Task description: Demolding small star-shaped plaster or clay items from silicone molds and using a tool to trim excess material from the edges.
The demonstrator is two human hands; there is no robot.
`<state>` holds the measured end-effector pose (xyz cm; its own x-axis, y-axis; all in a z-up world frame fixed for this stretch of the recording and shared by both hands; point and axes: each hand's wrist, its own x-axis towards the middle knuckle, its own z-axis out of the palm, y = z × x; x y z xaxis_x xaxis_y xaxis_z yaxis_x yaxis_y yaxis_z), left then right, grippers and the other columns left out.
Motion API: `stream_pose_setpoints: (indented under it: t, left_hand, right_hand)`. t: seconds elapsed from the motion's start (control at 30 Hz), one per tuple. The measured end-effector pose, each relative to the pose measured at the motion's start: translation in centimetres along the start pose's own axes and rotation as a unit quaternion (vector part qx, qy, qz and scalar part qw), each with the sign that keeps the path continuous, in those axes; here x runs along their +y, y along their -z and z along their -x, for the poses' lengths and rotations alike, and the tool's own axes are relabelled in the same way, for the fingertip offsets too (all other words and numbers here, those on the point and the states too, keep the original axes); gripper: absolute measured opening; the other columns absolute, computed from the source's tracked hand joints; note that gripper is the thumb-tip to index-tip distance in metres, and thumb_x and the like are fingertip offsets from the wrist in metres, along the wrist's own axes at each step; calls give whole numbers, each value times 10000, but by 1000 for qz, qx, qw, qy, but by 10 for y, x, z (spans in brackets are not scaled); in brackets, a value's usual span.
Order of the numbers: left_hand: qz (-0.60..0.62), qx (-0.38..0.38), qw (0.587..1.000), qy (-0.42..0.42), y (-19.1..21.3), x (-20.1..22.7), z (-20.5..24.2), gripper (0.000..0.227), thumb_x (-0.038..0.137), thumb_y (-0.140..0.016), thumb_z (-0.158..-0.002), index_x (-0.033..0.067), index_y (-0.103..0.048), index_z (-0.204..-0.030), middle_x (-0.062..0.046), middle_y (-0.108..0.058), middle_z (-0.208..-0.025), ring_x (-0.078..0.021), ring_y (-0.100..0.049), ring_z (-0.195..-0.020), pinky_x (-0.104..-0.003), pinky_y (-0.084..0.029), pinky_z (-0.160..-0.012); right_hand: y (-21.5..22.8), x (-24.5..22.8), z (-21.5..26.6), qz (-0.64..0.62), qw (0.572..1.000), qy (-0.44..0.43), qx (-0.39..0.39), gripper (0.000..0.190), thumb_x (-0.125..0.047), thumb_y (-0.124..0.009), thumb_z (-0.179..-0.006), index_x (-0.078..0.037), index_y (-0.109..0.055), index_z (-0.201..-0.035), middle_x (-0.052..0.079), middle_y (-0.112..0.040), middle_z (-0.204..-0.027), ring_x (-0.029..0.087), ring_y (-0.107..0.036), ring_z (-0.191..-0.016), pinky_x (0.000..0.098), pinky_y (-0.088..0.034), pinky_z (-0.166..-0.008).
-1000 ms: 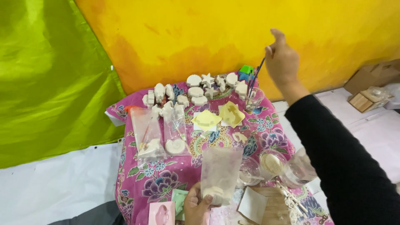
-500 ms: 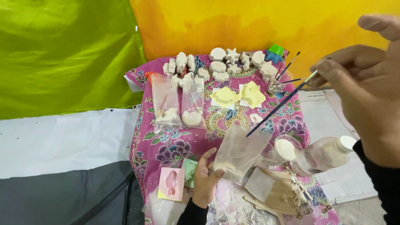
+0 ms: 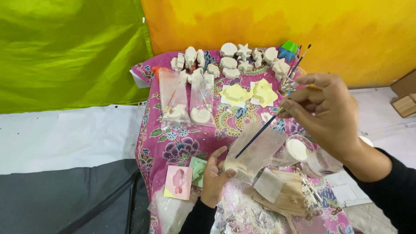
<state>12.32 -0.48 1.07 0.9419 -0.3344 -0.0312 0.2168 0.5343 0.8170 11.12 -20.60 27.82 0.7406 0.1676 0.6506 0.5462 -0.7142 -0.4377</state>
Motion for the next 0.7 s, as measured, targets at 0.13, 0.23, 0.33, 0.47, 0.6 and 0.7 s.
stream_pose_setpoints:
  t: [0.13, 0.23, 0.33, 0.47, 0.6, 0.7]
  left_hand:
    - [11, -11, 1000, 5, 0, 2, 0, 904, 216, -890, -735, 82, -429, -1501, -81, -716, -903, -174, -686, -858, -290, -592, -793]
    - [-4, -17, 1000, -9, -3, 4, 1, 855, 171, -882, -749, 70, -443, -1476, -117, -762, -1022, -164, -701, -912, -287, -595, -831]
    - [-6, -9, 1000, -1, -4, 8, 2, 890, 222, -896, -720, 66, -441, -1469, -139, -776, -1028, -198, -723, -936, -320, -606, -858]
    - [-1, -12, 1000, -9, -1, 7, 2, 861, 201, -893, -736, 76, -457, -1468, -97, -729, -926, -175, -690, -887, -292, -585, -834]
    - [8, -7, 1000, -11, 2, -1, -1, 858, 174, -906, -721, 88, -477, -1459, -83, -698, -874, -166, -656, -854, -296, -577, -817]
    - [-9, -8, 1000, -13, -1, 4, 2, 880, 223, -907, -708, 74, -470, -1457, -91, -719, -872, -185, -687, -858, -308, -600, -798]
  right_hand:
    - [-17, 11, 13, -62, 997, -34, -1, 395, 89, -685, -942, 29, -397, -1206, 200, -725, -863, 239, -783, -762, 308, -656, -686]
    - [-26, 16, 19, -52, 998, -33, 0, 404, 58, -730, -920, 8, -419, -1174, 157, -742, -842, 209, -794, -760, 268, -654, -691]
    - [-23, 11, 21, -29, 999, -12, 10, 355, 35, -736, -931, 13, -473, -1167, 146, -728, -895, 220, -800, -830, 251, -648, -706]
    - [13, 3, 8, -7, 996, 79, 50, 258, 227, -664, -998, 182, -466, -1158, 293, -658, -865, 309, -759, -771, 311, -667, -639]
    - [49, 4, 21, 86, 980, -142, 113, 99, 84, -534, -1343, 142, -585, -1281, 250, -686, -1136, 290, -734, -1003, 287, -501, -826]
    - [113, 225, 85, 46, 999, 11, 26, 775, -447, -188, -1220, 243, -452, -1452, 399, -559, -1295, 494, -633, -1088, 578, -561, -973]
